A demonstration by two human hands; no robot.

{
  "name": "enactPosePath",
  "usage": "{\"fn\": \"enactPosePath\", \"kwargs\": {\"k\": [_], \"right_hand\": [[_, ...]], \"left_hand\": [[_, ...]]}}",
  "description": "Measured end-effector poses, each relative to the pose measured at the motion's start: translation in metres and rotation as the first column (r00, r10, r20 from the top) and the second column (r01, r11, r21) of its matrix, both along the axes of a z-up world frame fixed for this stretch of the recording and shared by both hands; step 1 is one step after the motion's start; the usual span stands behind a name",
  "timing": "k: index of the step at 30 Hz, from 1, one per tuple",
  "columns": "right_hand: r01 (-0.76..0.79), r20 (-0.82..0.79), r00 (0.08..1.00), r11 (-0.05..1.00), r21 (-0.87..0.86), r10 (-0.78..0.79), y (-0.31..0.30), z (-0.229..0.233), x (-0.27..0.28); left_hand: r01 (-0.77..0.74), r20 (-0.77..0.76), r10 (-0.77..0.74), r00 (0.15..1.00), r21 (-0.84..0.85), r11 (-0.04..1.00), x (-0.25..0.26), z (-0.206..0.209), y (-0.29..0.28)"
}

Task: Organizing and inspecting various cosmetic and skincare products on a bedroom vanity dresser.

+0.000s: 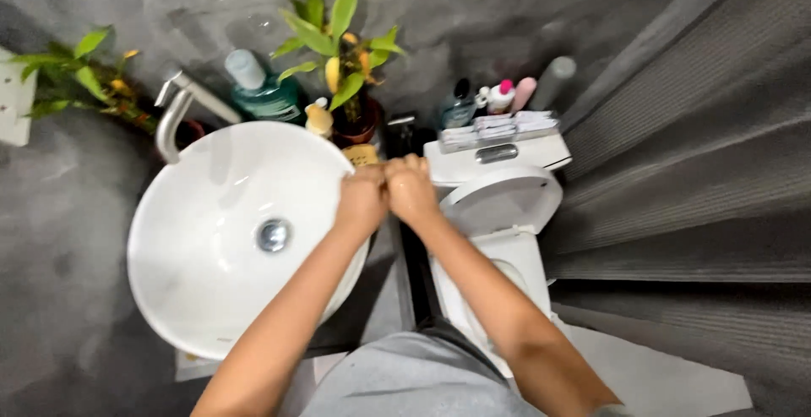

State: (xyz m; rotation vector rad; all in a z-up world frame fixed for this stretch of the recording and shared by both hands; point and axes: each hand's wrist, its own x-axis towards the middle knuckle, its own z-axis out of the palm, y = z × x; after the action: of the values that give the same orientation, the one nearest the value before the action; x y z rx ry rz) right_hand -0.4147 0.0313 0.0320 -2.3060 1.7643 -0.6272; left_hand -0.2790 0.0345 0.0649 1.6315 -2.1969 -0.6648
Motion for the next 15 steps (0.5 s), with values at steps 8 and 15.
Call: {"fn": "enactPosePath", "kwargs": {"k": [8, 15], "right_hand": [[0.263, -0.590, 0.804, 0.845, 0.466, 0.075, -0.005, -0.126, -0.179], [0.244, -0.409, 0.909, 0.688, 0.684, 0.084, 0.037, -0.180, -0.196]], "left_hand": [[0.307, -0.077, -0.299, 0.951, 0.148, 0.940, -0.146, -0.099, -0.020], [0.446, -0.143, -0.423, 0.895, 0.317, 0.837, -0.190, -0.113, 0.002]]}}
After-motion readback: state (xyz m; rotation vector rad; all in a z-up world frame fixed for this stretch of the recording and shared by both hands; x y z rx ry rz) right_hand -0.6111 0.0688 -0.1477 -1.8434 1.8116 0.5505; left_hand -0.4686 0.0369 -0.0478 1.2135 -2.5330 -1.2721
